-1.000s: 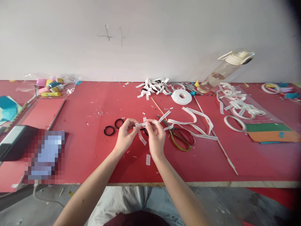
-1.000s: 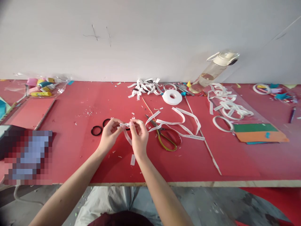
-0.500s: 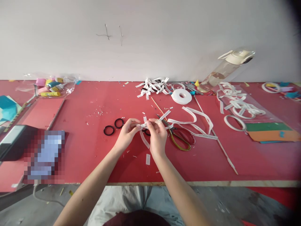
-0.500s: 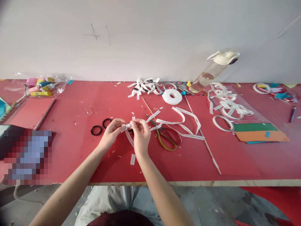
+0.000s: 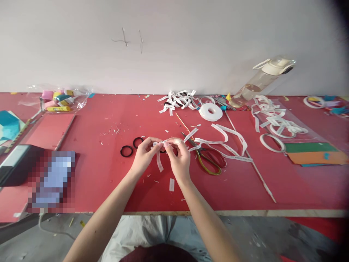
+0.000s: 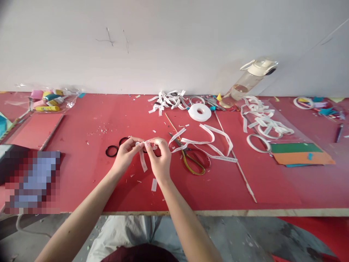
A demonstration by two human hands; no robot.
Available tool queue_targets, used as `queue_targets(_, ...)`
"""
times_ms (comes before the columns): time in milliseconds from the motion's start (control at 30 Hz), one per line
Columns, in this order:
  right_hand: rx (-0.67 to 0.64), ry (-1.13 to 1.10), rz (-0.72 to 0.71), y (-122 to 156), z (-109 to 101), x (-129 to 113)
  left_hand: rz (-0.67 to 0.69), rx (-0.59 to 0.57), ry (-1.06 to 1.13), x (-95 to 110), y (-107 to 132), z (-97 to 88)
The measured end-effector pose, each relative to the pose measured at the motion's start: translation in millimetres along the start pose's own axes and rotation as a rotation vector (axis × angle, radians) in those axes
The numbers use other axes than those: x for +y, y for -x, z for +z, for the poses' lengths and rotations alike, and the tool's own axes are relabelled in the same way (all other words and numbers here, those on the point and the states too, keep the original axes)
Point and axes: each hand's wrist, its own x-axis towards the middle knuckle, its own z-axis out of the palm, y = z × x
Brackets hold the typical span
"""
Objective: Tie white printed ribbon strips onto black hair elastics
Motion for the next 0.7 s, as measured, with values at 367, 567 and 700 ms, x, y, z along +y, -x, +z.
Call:
queue_targets(367,0.024,0.223,-0.322,-3.5,-3.3,-2.1,0.075,-0.001,-0.132,3.1,1.6,-3.5)
queue_targets(567,-0.069,0.239,-0.345,-2.9,-2.5,-3.6,0.119,0.012,-0.172,4.4,2.3,-5.5)
queue_targets(700,-0.092,0.195,-0.305,-3.2,-3.4,-4.2,0.087,0.008,-0.113,3.9,1.5,-6.3)
